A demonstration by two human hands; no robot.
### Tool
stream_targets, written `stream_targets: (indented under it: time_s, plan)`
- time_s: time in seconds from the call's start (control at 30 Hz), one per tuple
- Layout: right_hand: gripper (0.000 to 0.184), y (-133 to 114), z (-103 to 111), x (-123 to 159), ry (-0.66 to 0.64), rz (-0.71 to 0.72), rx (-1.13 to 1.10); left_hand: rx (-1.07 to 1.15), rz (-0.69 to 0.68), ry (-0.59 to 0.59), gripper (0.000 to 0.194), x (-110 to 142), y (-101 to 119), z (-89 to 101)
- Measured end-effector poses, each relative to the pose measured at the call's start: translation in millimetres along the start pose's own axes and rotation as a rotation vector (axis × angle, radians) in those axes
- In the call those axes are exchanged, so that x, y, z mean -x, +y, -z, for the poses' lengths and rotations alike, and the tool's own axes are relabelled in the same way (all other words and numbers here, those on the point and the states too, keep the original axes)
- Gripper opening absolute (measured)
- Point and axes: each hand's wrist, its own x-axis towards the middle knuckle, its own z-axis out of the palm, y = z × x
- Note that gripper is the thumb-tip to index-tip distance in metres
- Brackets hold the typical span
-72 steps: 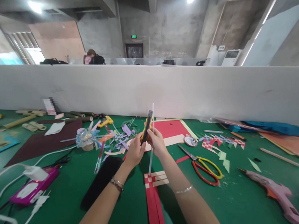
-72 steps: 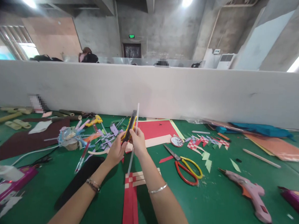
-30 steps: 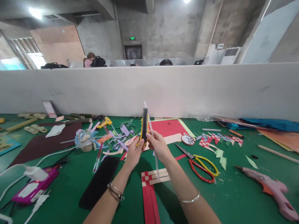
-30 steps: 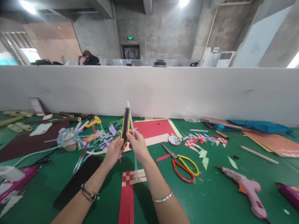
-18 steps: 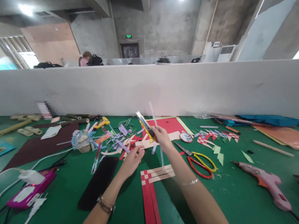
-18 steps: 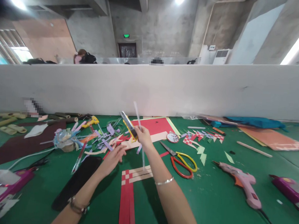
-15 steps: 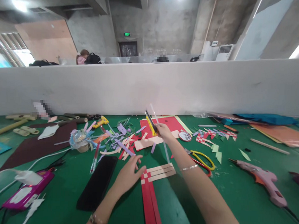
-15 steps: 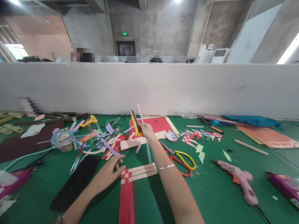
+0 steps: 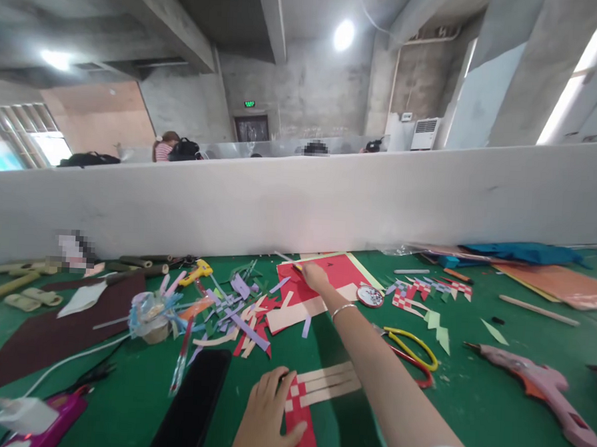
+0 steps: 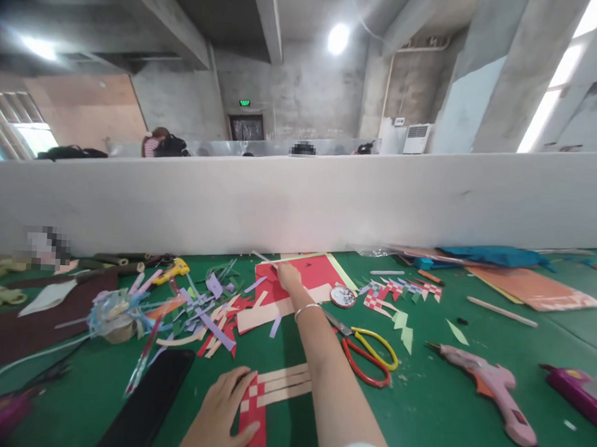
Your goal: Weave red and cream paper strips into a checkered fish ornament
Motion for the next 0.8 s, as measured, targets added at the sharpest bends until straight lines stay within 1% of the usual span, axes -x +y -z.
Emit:
stream_targets:
  time_s: [0.1,0.17,0.27,0.37,0.4,0.43,0.5,0.6,0.63,0.7,0.73,0.77,0.8]
  plan:
    - [0.030,-5,-8,6,-0.030,0.063,-0.104,0.033,0.017,-0.013,0.059,0,-3,-2.5]
    - [0.030,-6,-5,9,-0.033,0.090,-0.172,0.073,0.025,0.003,0.058,0,-4,-3.7]
    - [0.032,0,13,18,-0.016,0.110,-0.266,0.148,0.016,0.057,0.059,-1,-4,-4.7]
    - [0.030,14,38,34,0.029,0.128,-0.345,0.226,0.001,0.136,0.059,0,-5,-4.4]
    - [0.026,20,48,43,0.051,0.133,-0.368,0.249,0.004,0.146,0.058,-1,-5,-4.2]
    - [0.025,26,58,53,0.074,0.143,-0.390,0.268,0.015,0.152,0.056,-1,-5,-3.9]
    - [0.030,38,80,78,0.115,0.153,-0.429,0.294,0.046,0.158,0.053,-1,-5,-3.3]
    - [0.032,58,117,125,0.193,0.139,-0.458,0.348,0.101,0.170,0.051,-3,-2,-1.6]
    - [0.033,65,130,143,0.239,0.135,-0.463,0.376,0.121,0.173,0.050,-3,-1,-0.5]
    - [0.032,82,151,179,0.403,0.119,-0.425,0.438,0.152,0.176,0.048,-4,0,2.7]
    - [0.031,91,159,197,0.474,0.078,-0.364,0.466,0.160,0.182,0.045,-4,1,4.8]
    - [0.030,101,164,215,0.513,-0.008,-0.274,0.489,0.156,0.193,0.040,-4,0,7.1]
    - [0.031,111,166,231,0.526,-0.173,-0.140,0.510,0.150,0.232,0.034,-4,-1,9.5]
